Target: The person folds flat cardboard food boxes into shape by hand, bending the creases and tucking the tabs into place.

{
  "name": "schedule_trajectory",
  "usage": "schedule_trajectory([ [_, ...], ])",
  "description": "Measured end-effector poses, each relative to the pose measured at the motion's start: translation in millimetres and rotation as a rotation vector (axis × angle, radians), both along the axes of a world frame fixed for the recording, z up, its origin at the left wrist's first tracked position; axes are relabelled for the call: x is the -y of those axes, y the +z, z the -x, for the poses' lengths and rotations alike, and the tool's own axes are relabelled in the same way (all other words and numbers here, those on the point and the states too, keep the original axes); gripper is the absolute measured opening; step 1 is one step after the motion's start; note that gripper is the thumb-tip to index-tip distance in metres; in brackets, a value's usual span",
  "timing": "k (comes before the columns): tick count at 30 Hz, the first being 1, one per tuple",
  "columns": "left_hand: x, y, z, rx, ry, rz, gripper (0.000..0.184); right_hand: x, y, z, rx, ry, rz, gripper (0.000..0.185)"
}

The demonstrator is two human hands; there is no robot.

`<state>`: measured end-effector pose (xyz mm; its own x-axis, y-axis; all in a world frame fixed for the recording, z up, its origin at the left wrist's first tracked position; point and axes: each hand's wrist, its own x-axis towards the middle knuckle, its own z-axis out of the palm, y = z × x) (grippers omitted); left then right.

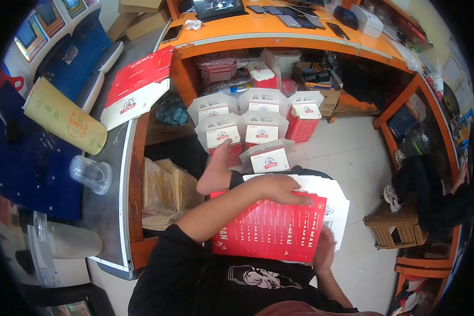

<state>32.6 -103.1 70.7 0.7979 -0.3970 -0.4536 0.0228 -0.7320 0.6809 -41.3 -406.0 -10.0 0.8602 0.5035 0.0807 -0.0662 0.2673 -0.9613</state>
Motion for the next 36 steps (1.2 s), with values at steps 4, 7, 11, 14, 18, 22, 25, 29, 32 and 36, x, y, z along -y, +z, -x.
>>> schedule_trajectory([
  [4, -34, 1, 3, 0.297, 0.243, 0.066, 0.087, -4, 20, -54, 0.215, -0.243, 0.244, 0.044],
  [7, -109, 18, 2, 0.769, 0.827, -0.152, 0.048, -7, 22, -83, 0.348, -0.242, 0.444, 0.034],
  [11, -236, 79, 26, 1.143, 1.040, -1.047, 0.039, -9, 0, -96, 0.446, -0.187, 0.606, 0.028],
  [14, -281, 114, 53, 0.447, 1.146, -1.044, 0.049, -9, -10, -97, 0.443, -0.203, 0.604, 0.030],
  [18, -350, 118, 76, 0.388, 0.959, -0.773, 0.047, -10, -9, -102, 0.465, -0.198, 0.611, 0.034],
  [22, -361, 128, 79, 0.362, 0.940, -0.607, 0.037, -12, -2, -104, 0.464, -0.170, 0.646, 0.036],
  [25, -354, 140, 85, 0.355, 0.926, -0.537, 0.026, -8, -2, -104, 0.455, -0.157, 0.637, 0.039],
  [29, -355, 135, 81, 0.778, 1.103, -1.050, 0.024, -11, 0, -102, 0.414, -0.191, 0.579, 0.038],
  [32, -345, 155, 84, 1.277, 1.380, -1.195, 0.023, -8, 0, -103, 0.343, -0.291, 0.434, 0.033],
  [36, -335, 186, 90, 1.438, 1.506, -1.208, 0.023, -2, 21, -109, 0.271, -0.451, 0.265, 0.027],
])
